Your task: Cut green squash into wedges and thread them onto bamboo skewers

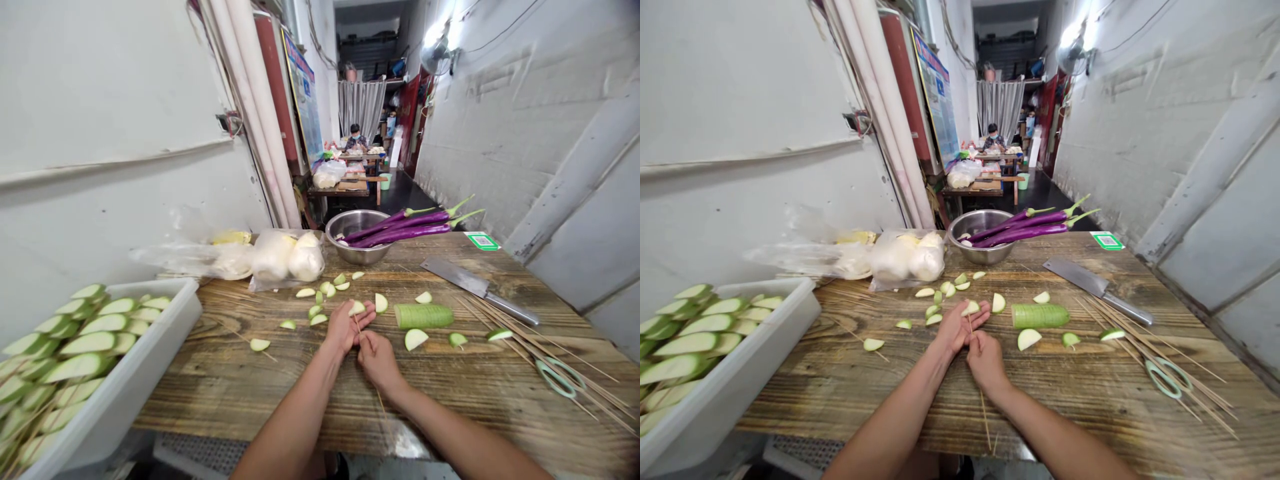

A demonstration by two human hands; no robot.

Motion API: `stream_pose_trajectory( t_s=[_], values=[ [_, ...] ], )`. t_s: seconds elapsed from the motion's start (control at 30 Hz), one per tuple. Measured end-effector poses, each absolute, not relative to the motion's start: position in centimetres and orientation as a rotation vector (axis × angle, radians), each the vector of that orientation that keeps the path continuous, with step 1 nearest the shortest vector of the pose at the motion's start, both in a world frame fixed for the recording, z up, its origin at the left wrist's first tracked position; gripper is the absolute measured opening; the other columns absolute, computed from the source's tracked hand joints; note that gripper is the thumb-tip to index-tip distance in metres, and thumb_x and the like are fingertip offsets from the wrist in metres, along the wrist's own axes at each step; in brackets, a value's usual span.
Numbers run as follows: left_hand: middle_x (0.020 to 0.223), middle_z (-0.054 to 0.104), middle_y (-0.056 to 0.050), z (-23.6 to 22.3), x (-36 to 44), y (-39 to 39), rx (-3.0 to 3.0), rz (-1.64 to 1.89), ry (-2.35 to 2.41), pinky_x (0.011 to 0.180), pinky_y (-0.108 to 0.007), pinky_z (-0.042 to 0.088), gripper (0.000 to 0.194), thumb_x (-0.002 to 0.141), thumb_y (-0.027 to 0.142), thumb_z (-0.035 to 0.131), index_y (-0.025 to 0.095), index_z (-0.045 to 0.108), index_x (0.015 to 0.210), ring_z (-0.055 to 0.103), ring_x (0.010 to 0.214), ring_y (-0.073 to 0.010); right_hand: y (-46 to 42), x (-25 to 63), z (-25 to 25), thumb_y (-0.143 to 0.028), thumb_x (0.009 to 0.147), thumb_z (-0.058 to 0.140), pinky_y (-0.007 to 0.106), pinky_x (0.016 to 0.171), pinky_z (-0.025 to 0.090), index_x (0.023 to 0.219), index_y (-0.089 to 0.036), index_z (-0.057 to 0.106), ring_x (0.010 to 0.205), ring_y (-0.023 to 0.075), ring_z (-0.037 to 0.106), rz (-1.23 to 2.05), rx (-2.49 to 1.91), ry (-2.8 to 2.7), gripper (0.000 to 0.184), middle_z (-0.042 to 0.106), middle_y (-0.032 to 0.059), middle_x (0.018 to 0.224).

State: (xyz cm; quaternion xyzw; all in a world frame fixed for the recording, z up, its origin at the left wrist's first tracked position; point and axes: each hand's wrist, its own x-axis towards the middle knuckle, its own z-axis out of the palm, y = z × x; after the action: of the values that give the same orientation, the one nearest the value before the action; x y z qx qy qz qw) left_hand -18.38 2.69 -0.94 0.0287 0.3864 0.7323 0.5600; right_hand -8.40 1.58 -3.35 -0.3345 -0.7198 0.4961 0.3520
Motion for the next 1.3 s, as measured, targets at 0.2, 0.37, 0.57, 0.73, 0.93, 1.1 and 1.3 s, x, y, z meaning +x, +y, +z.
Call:
stream_pose_trajectory(
  t_s=[0.2, 0.37, 0.57, 0.73, 0.93, 1.1, 1.3],
  values=[
    [0.08, 0.066, -0.014, -0.5, -17.4, 2.4, 0.119, 1.702, 0.945, 0.071, -0.037, 0.053, 0.003, 0.079, 0.016, 0.047, 0.013, 0.046, 0.079, 0.066, 0.076, -0.0229, 2.2, -8.3, -3.2, -0.03, 0.08, 0.034, 0.02, 0.043, 0.032, 0.062, -0.018, 0.052, 0.043, 0.0121, 0.044, 1.196, -0.908, -1.89, 0.029, 0.047, -0.0026, 0.043],
    [0.081, 0.067, -0.013, -0.2, -17.0, 2.5, 0.167, 1.671, 0.928, 0.062, -0.033, 0.053, 0.008, 0.081, 0.022, 0.049, 0.014, 0.046, 0.082, 0.066, 0.076, -0.0227, 3.5, -8.0, -3.0, -0.028, 0.082, 0.035, 0.019, 0.042, 0.033, 0.067, -0.016, 0.058, 0.042, 0.0103, 0.042, 1.148, -0.894, -1.915, 0.029, 0.047, -0.0031, 0.044],
    [0.087, 0.066, -0.014, 0.5, -18.2, 2.3, 0.189, 1.682, 0.892, 0.055, -0.026, 0.052, 0.026, 0.081, 0.037, 0.05, 0.012, 0.052, 0.087, 0.065, 0.08, -0.0228, 4.3, -8.0, -2.5, -0.036, 0.085, 0.037, 0.017, 0.038, 0.028, 0.072, -0.016, 0.057, 0.037, 0.008, 0.036, 1.295, -0.833, -1.855, 0.031, 0.041, -0.0065, 0.041],
    [0.084, 0.065, -0.009, 0.5, -18.6, 1.9, 0.267, 1.752, 0.918, 0.067, -0.036, 0.054, 0.015, 0.079, 0.024, 0.055, 0.012, 0.056, 0.088, 0.065, 0.081, -0.0224, 4.4, -8.0, -2.3, -0.041, 0.085, 0.037, 0.018, 0.038, 0.026, 0.075, -0.016, 0.058, 0.035, 0.0081, 0.035, 1.399, -0.835, -1.843, 0.035, 0.039, -0.0073, 0.04],
    [0.077, 0.065, -0.008, 0.0, -19.0, 2.0, 0.249, 1.826, 0.988, 0.071, -0.036, 0.054, 0.007, 0.076, 0.018, 0.058, 0.012, 0.054, 0.077, 0.065, 0.076, -0.0207, 3.9, -7.8, -2.3, -0.035, 0.081, 0.043, 0.02, 0.044, 0.031, 0.069, -0.016, 0.059, 0.044, 0.0107, 0.042, 1.222, -0.847, -1.939, 0.028, 0.049, -0.0031, 0.047],
    [0.075, 0.064, -0.007, -0.1, -18.8, 2.0, 0.247, 1.787, 1.038, 0.071, -0.035, 0.053, 0.006, 0.073, 0.012, 0.06, 0.011, 0.054, 0.074, 0.066, 0.074, -0.0202, 3.6, -7.5, -1.9, -0.028, 0.081, 0.04, 0.021, 0.049, 0.033, 0.068, -0.016, 0.062, 0.05, 0.0134, 0.048, 1.042, -0.899, -2.04, 0.028, 0.055, 0.0, 0.052],
    [0.081, 0.065, -0.007, 0.1, -19.2, 2.0, 0.165, 1.78, 0.987, 0.074, -0.041, 0.053, 0.012, 0.076, 0.017, 0.057, 0.013, 0.056, 0.087, 0.065, 0.08, -0.0226, 3.7, -7.5, -1.8, -0.029, 0.082, 0.04, 0.021, 0.048, 0.032, 0.07, -0.017, 0.063, 0.049, 0.0135, 0.049, 1.05, -0.857, -2.022, 0.029, 0.057, 0.0, 0.052]
  ],
)
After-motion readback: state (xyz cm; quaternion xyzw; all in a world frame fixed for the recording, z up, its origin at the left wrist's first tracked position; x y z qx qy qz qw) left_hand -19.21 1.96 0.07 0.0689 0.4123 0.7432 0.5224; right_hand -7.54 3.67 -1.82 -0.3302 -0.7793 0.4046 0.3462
